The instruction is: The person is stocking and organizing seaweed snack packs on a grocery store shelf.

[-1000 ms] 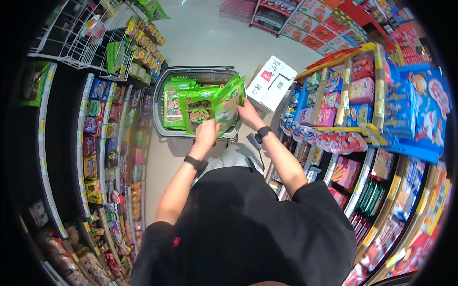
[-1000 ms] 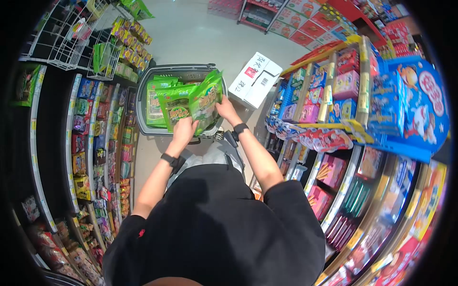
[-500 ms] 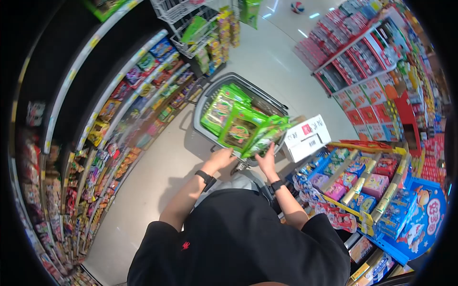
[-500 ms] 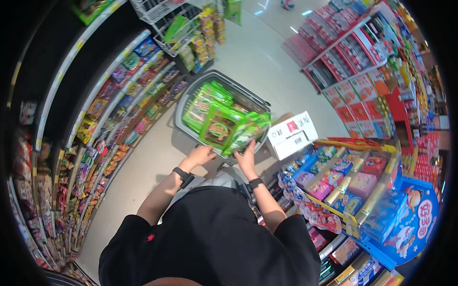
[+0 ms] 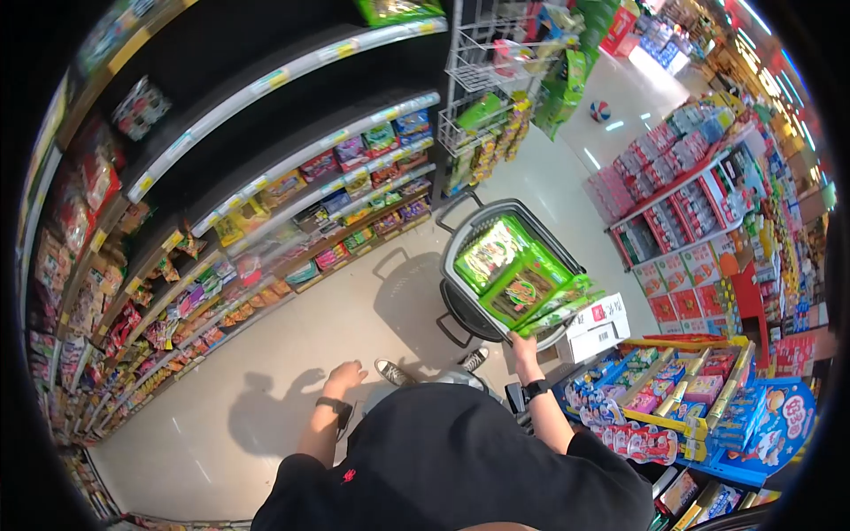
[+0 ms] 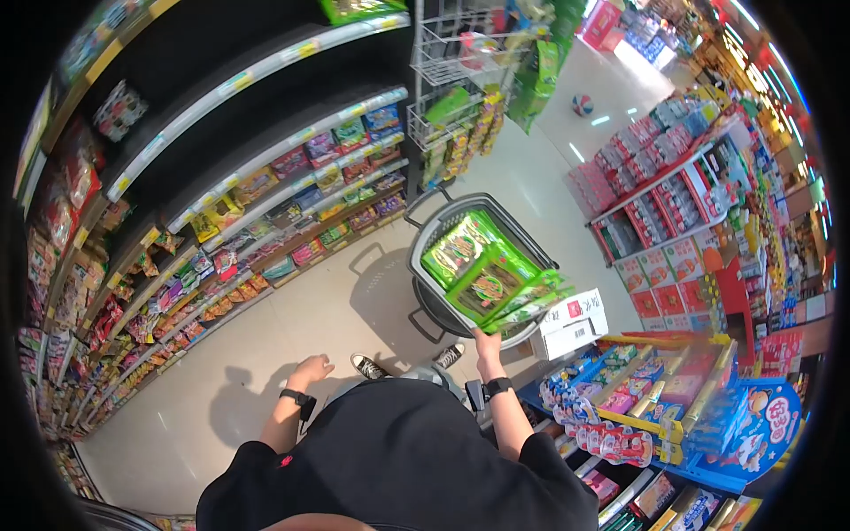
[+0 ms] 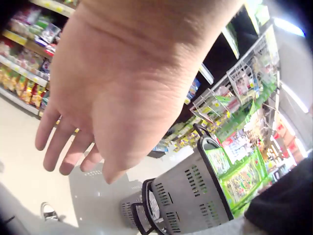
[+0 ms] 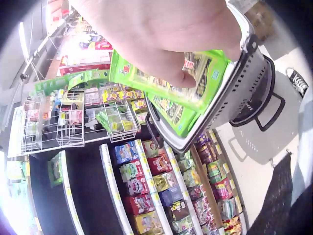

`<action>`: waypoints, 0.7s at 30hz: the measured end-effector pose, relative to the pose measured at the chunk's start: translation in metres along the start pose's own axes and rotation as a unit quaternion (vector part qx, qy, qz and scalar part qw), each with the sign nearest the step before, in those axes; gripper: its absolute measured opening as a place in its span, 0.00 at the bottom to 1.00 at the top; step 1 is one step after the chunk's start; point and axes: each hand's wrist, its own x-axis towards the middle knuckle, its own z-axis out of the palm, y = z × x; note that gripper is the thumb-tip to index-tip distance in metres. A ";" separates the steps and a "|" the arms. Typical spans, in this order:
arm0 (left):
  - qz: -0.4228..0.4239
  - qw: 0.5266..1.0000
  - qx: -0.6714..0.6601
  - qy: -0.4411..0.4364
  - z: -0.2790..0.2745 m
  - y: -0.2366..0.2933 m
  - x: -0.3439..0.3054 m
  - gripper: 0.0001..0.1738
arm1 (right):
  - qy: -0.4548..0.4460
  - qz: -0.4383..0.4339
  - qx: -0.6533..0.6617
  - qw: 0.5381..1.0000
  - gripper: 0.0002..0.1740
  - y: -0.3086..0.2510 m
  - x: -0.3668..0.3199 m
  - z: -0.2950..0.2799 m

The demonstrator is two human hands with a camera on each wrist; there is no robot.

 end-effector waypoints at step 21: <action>0.375 0.799 -0.393 0.257 -0.409 0.096 -0.039 0.26 | -0.345 -0.282 0.088 0.891 0.24 -0.371 0.014 0.257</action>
